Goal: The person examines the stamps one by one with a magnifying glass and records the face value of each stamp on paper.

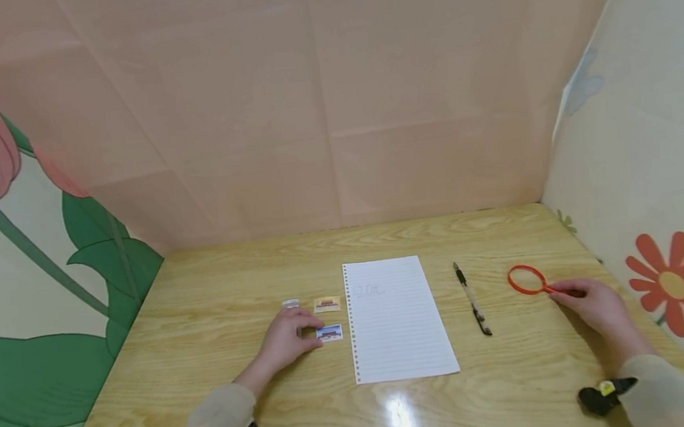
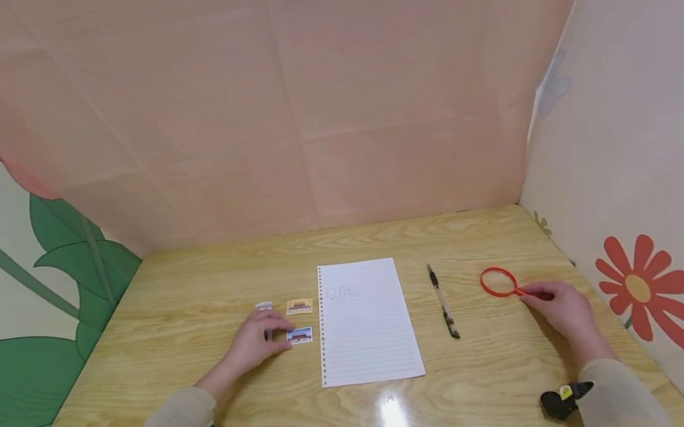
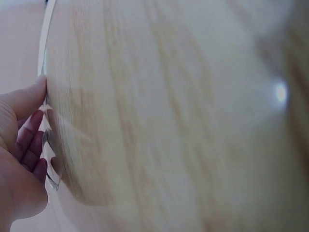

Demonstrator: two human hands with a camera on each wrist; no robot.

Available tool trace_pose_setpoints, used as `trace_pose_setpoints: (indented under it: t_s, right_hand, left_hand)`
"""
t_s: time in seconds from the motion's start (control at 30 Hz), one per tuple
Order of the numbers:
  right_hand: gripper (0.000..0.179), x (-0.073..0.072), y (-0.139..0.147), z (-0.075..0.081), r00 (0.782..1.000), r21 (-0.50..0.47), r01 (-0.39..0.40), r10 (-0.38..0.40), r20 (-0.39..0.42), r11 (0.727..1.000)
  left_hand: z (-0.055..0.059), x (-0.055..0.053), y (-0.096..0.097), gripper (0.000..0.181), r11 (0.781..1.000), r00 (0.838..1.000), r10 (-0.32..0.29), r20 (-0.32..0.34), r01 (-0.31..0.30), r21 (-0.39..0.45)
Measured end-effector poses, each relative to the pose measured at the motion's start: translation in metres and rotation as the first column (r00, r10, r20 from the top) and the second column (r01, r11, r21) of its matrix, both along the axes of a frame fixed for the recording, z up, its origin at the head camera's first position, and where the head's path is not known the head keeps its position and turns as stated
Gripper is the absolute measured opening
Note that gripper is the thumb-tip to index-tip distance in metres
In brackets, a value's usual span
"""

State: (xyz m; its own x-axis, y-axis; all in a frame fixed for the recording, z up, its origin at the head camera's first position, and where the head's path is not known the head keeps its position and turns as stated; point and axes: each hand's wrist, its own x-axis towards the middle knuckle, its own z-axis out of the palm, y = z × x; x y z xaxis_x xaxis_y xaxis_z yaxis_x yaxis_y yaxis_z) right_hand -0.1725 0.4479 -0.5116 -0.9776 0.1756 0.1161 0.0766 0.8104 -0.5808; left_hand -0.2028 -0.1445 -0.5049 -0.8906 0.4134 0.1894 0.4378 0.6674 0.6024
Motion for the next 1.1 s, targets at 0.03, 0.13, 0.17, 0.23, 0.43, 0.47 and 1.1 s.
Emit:
trace_pose_setpoints:
  t_s: [0.03, 0.13, 0.17, 0.23, 0.43, 0.47, 1.1]
  right_hand:
    - [0.036, 0.0, 0.0, 0.0, 1.0, 0.007, 0.002, -0.002, -0.006, 1.0]
    - [0.031, -0.001, -0.002, 0.0, 1.0, 0.022, 0.002, -0.002, -0.022, 1.0]
    - [0.031, 0.0, -0.001, 0.0, 1.0, 0.022, 0.001, 0.0, -0.023, 1.0]
    - [0.03, 0.0, -0.002, 0.0, 1.0, 0.027, 0.001, 0.0, -0.025, 1.0]
    - [0.037, 0.004, -0.015, 0.012, 1.0, -0.01, 0.009, -0.009, -0.001, 1.0]
    - [0.038, 0.004, -0.02, 0.015, 1.0, -0.032, 0.001, -0.001, -0.003, 0.999]
    - [0.01, -0.02, -0.164, 0.037, 0.913, -0.09, -0.372, 0.347, -0.214, 0.924]
  left_hand:
    - [0.0, 0.0, 0.0, 0.026, 1.0, 1.0, 0.001, 0.0, -0.001, 0.0]
    - [0.0, 0.0, 0.0, 0.026, 1.0, 1.0, 0.003, 0.005, -0.003, 0.007]
    - [0.0, 0.0, 0.0, 0.025, 1.0, 1.0, 0.001, 0.006, -0.002, 0.007]
    - [0.001, 0.0, 0.0, 0.025, 1.0, 1.0, 0.002, 0.008, -0.002, 0.007]
    - [0.001, 0.001, 0.0, 0.023, 1.0, 1.0, 0.006, 0.021, -0.006, 0.006]
    - [0.001, 0.0, 0.0, 0.023, 1.0, 1.0, 0.007, 0.022, -0.007, 0.006]
    - [0.002, 0.001, -0.001, 0.023, 1.0, 0.999, 0.016, 0.034, -0.017, 0.017]
